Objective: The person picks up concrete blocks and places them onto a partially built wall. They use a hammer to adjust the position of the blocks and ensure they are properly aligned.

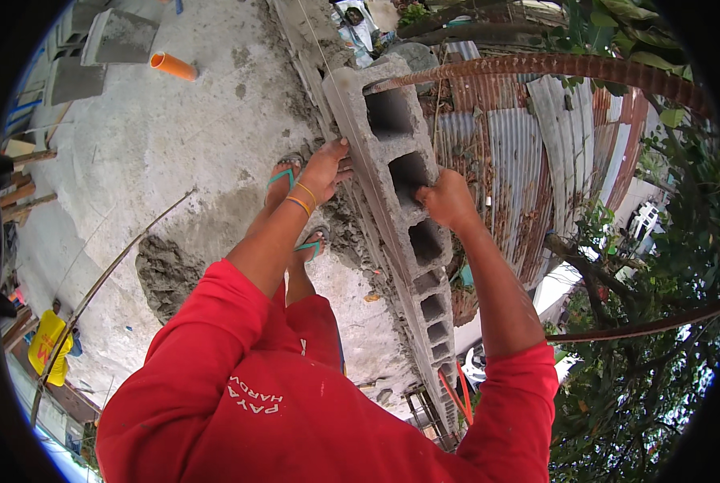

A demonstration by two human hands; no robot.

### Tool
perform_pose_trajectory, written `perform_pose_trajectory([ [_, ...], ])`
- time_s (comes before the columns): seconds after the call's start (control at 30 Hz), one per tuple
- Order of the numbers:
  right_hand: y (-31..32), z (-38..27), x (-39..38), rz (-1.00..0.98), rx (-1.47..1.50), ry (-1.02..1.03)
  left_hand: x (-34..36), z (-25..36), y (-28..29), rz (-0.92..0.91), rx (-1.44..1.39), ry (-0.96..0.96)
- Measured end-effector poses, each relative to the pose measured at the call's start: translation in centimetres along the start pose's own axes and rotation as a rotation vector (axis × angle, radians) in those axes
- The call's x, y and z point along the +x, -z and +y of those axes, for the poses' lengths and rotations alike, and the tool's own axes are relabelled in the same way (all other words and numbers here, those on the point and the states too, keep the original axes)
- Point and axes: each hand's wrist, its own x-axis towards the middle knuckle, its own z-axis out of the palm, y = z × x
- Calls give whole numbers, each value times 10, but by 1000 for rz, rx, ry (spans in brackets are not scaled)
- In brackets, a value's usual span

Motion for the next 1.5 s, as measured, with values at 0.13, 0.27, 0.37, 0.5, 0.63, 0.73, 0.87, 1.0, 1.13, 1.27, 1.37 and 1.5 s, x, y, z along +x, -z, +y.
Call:
perform_pose_trajectory([
  [0.13,-10,15,10,43,14,33,-2,1,-1,41,37,-10],
  [0.27,-13,13,10,43,31,68,5,3,7,56,73,21],
  [0.37,-14,9,8,60,-16,37,16,4,18,179,66,22],
  [0.5,-17,11,10,66,0,42,43,18,18,416,18,-96],
  [0.63,-19,22,16,47,-6,50,67,38,-3,444,-77,-78],
  [0.73,-20,26,18,40,16,99,75,51,-20,269,-258,-112],
  [0.87,-19,23,13,54,-38,47,72,58,-34,118,-441,-129],
  [1.0,-18,14,10,55,-58,51,74,55,-35,119,-464,-145],
  [1.13,-15,11,11,33,-81,25,79,57,-31,110,-435,-151],
  [1.27,-14,13,9,13,-94,15,87,86,-25,64,-416,-134],
  [1.37,-14,14,10,22,-100,32,97,110,-23,-12,-431,-85],
  [1.5,-15,17,14,54,-110,37,108,120,-22,-29,-407,-61],
])
